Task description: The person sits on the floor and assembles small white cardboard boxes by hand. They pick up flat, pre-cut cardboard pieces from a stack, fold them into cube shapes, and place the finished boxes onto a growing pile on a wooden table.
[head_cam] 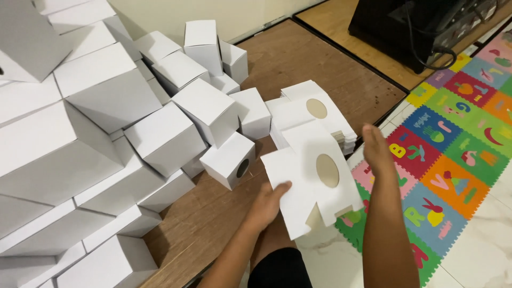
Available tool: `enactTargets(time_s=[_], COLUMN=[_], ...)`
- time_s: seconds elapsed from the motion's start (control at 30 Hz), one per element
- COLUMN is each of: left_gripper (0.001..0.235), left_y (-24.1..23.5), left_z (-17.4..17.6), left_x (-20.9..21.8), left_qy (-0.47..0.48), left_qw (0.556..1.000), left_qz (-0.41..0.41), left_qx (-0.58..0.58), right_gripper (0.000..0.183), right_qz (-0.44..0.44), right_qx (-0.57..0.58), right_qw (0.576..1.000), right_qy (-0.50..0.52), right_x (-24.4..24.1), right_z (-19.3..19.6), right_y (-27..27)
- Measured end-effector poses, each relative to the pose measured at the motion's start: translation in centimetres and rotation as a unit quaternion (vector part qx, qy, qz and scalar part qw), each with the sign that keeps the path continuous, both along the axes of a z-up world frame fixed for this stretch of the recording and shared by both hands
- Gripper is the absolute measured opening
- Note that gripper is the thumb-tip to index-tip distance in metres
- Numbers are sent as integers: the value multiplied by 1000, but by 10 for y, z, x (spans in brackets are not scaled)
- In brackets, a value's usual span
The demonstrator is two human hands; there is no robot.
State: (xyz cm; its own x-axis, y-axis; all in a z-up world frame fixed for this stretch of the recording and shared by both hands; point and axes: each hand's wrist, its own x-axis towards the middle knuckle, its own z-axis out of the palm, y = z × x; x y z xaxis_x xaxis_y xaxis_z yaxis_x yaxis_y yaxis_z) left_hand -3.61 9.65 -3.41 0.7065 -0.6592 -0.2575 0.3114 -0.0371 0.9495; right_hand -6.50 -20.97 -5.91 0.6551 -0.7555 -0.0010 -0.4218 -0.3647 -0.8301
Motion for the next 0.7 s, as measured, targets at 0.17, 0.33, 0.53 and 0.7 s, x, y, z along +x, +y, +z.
enactTargets(time_s=[0.17, 0.33, 0.53, 0.7], left_gripper=[44, 47, 77, 85], left_y=[53, 108, 177, 210], left_z=[14, 33, -43, -75], left_x=[-65, -113, -147, -163], left_qy=[-7, 98, 141, 110], left_qw=[994, 972, 925, 886], left_qz=[34, 215, 340, 410], left_qx=[102, 11, -99, -185], right_gripper=[38, 41, 59, 61], right_qz=[-24, 226, 422, 506], right_qx=[-40, -98, -151, -82], right_qw=[995, 960, 883, 855], right_qy=[-83, -129, -141, -83], right_x=[-62, -100, -107, -113], right_z=[66, 74, 60, 59], right_y=[85, 214, 306, 351])
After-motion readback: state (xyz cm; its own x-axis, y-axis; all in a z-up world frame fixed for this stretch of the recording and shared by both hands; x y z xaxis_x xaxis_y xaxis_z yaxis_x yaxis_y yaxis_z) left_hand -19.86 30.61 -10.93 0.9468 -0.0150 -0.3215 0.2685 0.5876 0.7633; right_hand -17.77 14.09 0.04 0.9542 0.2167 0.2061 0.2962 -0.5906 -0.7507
